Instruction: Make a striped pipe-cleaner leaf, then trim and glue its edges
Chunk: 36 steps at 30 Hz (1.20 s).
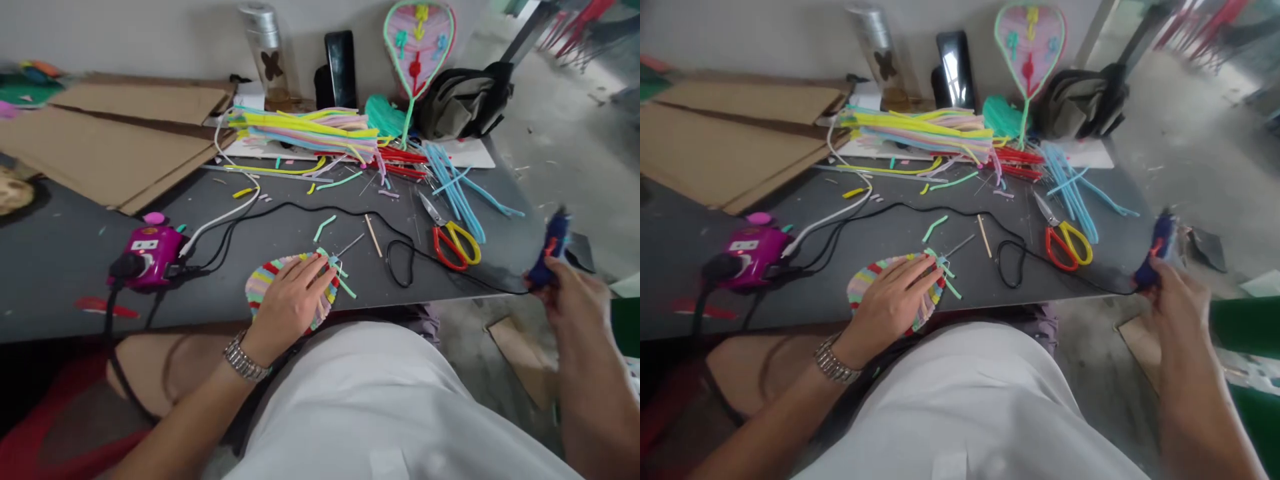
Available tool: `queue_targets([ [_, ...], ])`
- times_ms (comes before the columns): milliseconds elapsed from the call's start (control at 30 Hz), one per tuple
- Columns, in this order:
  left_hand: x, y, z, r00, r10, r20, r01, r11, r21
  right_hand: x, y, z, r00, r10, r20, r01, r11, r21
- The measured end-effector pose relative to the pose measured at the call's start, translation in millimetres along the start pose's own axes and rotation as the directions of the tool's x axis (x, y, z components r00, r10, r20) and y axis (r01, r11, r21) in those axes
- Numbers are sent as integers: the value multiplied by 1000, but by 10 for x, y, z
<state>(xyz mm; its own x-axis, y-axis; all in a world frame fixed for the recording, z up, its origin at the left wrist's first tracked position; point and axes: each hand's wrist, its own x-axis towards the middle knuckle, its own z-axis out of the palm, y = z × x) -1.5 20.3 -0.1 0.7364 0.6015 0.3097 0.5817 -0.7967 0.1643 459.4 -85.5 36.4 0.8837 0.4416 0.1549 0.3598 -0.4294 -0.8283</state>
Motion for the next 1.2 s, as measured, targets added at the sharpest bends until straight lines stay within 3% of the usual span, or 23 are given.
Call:
queue_targets([
  [100, 2, -1, 6, 1000, -3, -10, 3, 999, -33, -172, -294, 26, 999, -35, 33, 15, 876, 481],
  [167, 7, -4, 9, 1000, -12, -13, 12, 999, -37, -304, -529, 91, 969, -105, 223, -35, 835, 549],
  [233, 9, -5, 12, 1000, -24, -18, 24, 999, -34, -450, -737, 194, 824, -43, 566, -255, 863, 437],
  [267, 9, -4, 13, 999, -32, -21, 31, 999, -32, -530, -822, 258, 742, -3, 670, -317, 879, 356],
  [400, 5, 1, 14, 999, -44, -13, 44, 998, -46, -901, -1021, 550, 590, -67, 805, -301, 907, 296],
  [500, 2, -4, 13, 999, -44, -4, 43, 997, -61, -1176, -1045, 746, 381, -74, 922, -269, 945, 187],
  [533, 1, -7, 12, 999, -46, -5, 46, 997, -66, -1255, -1035, 798, 352, -62, 934, -218, 965, 146],
  [600, -4, -12, 11, 999, -48, -9, 47, 996, -80, -1385, -999, 882, 379, -74, 922, -52, 994, 101],
  [667, -12, -13, 10, 999, -45, -9, 43, 994, -96, -1476, -963, 944, 400, -178, 899, 165, 979, 120],
  [800, -28, -6, 20, 997, -71, -39, 66, 992, -111, -1550, -949, 1032, 308, -442, 842, 499, 829, 253],
  [1033, -35, -19, 57, 996, -49, -78, 40, 993, -110, -1541, -923, 1107, 157, -568, 808, 643, 679, 353],
  [1200, -23, -21, 48, 995, -54, -88, 46, 994, -98, -1541, -890, 1113, 133, -562, 816, 668, 659, 345],
])
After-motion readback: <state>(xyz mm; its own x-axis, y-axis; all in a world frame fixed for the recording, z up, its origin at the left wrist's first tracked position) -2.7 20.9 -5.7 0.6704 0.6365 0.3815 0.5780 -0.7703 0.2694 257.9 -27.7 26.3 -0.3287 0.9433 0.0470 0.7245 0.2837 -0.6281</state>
